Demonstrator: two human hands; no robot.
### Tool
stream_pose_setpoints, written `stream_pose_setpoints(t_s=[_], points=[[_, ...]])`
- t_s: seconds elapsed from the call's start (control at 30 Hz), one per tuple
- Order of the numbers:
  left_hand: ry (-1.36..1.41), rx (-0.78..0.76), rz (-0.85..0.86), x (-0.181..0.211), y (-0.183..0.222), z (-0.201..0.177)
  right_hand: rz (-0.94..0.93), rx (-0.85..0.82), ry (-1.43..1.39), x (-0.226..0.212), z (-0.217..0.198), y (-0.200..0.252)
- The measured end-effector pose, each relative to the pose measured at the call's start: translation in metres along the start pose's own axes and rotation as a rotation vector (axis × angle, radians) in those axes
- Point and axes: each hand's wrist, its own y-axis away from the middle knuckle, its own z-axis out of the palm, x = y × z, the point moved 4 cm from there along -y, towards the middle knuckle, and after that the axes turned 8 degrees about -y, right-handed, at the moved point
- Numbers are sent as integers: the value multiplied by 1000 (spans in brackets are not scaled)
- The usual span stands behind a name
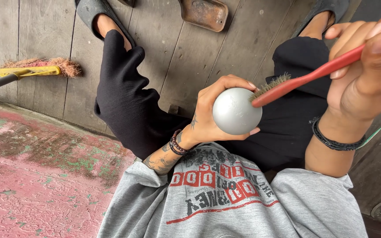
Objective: Cleaning a motorcycle engine piston using a brush to remove carbon or dirt.
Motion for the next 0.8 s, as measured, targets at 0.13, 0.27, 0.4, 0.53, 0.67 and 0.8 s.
stream_pose_setpoints(t_s=[0.13,0.27,0.4,0.53,0.67,0.8], points=[[-32,-80,-4,0,2,2,12,-61,-63,-5,17,-7],[-54,-164,26,5,4,5,14,-94,-125,0,29,-12],[-59,-216,49,14,6,1,-9,-31,-105,4,12,-11],[201,-310,-45,18,15,-5,56,70,-251,15,-18,-4],[668,-326,-164,22,19,-10,166,135,-441,15,-43,24],[733,-329,-102,44,19,-19,131,-38,-439,17,-100,64]])
